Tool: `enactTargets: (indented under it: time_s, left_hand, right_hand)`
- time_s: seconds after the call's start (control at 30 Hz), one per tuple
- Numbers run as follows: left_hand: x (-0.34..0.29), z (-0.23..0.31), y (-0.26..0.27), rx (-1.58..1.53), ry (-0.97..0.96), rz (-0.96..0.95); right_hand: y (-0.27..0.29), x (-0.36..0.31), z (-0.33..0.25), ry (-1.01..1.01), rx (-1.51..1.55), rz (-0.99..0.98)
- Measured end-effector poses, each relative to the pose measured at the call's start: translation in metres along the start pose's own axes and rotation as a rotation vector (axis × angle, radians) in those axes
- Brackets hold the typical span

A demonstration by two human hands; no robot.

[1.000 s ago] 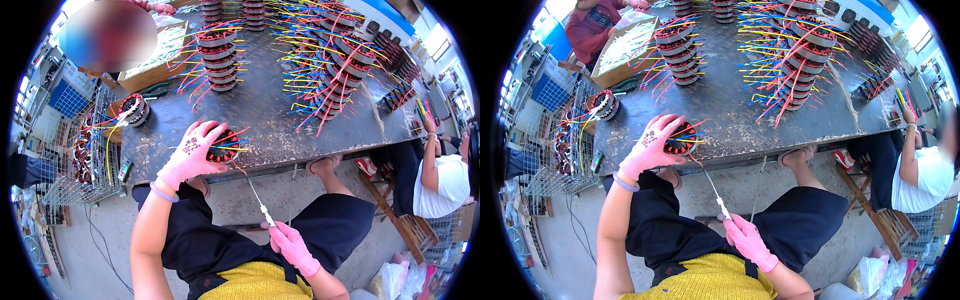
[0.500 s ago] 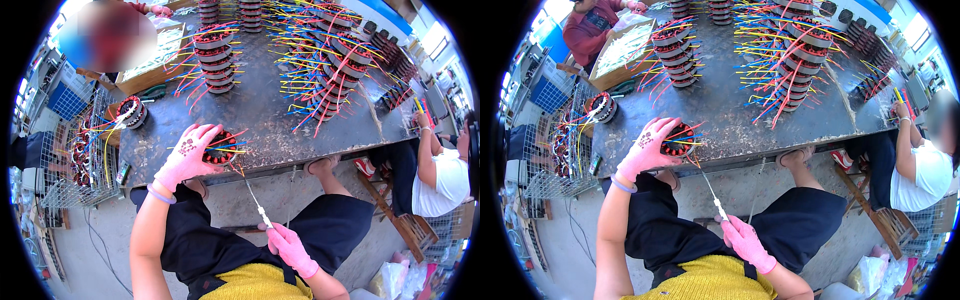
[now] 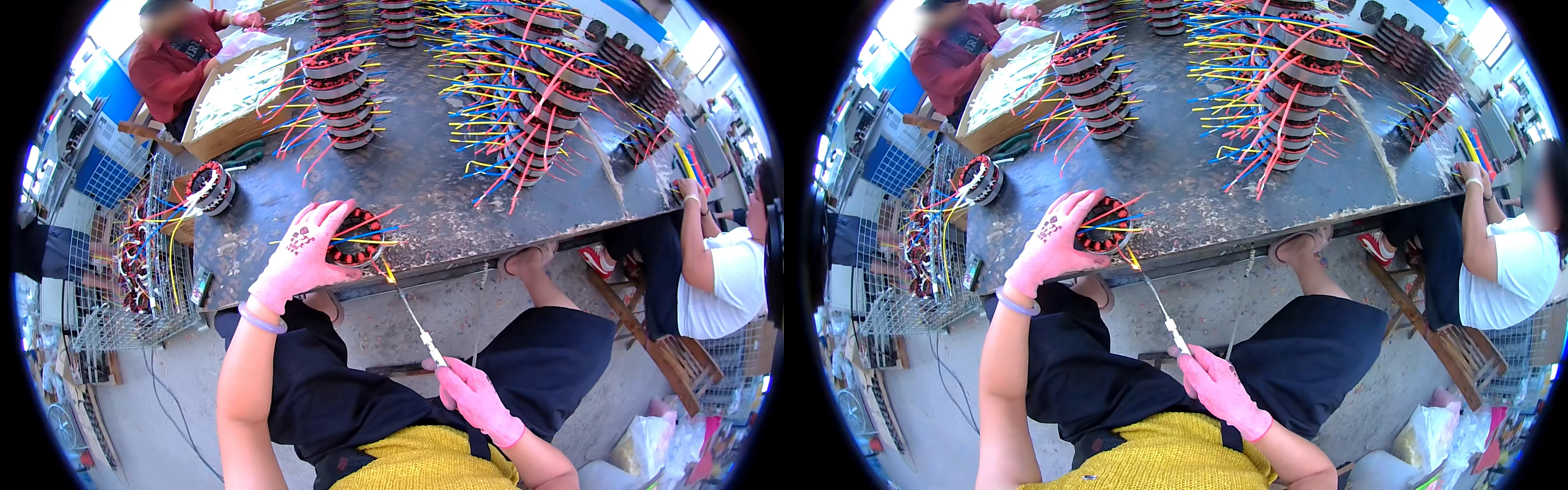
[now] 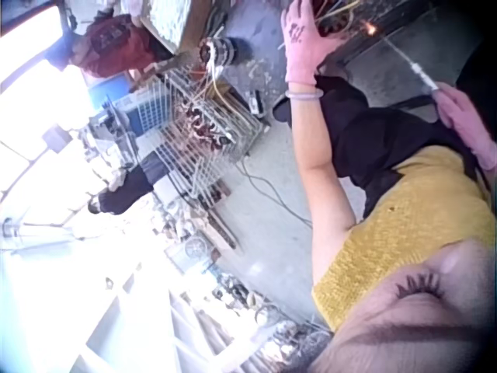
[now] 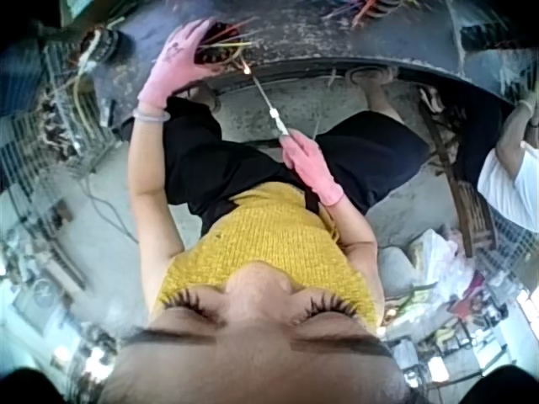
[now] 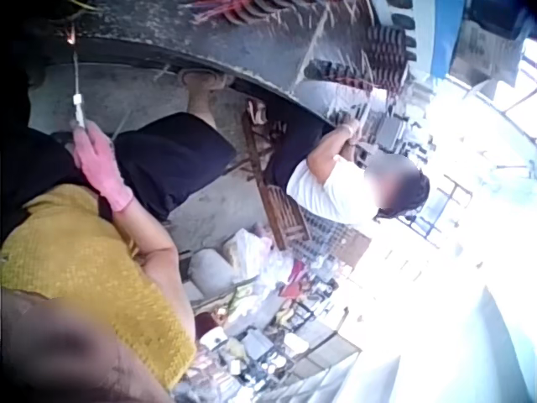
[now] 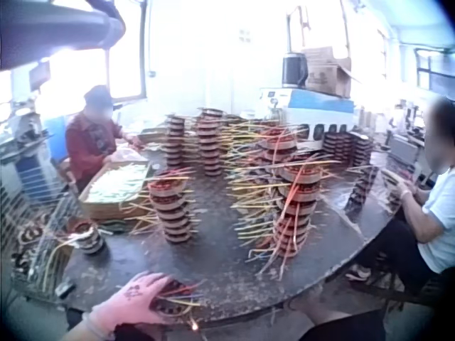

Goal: The person is soldering wire ends on electrical motor stator coils using a soldering iron and wire. They pick up individual coils from a pile, solder several connection points on each, and then place the completed coils into a growing stack on the table.

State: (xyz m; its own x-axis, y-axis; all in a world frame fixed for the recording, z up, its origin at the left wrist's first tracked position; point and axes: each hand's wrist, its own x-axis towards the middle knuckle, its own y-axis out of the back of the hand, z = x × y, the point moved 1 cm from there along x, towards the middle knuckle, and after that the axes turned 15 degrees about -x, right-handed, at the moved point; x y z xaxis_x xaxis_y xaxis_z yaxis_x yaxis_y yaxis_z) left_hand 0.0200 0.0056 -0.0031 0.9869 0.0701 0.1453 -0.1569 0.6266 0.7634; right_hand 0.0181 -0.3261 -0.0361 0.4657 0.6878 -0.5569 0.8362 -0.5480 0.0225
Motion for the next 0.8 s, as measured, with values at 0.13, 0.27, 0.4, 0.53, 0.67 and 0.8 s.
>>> enactTargets:
  time_s: [0.13,0.27,0.4,0.53,0.67,0.8]
  left_hand:
    - [-0.0017,-0.0022,-0.0014,-0.002,0.043,0.003]
    - [-0.0011,0.0004,-0.0003,0.013,0.058,-0.008]
    - [0.0006,0.0026,-0.0002,0.020,0.056,-0.016]
    - [0.0003,0.0026,0.0002,0.016,0.061,-0.019]
    - [0.0000,0.0045,-0.0001,0.024,0.077,-0.016]
    - [0.0001,0.0013,-0.0022,0.047,0.060,0.001]
  right_hand:
    - [0.0005,0.0022,-0.0040,0.006,-0.054,0.004]
    - [-0.0001,0.0000,-0.0063,0.009,-0.048,0.017]
    - [0.0008,0.0007,-0.0011,0.008,-0.054,0.020]
    - [0.0022,0.0022,-0.0028,0.017,-0.093,0.006]
    - [0.0003,0.0011,-0.0035,0.008,-0.047,0.017]
    - [-0.0010,0.0001,-0.0010,0.019,0.033,0.018]
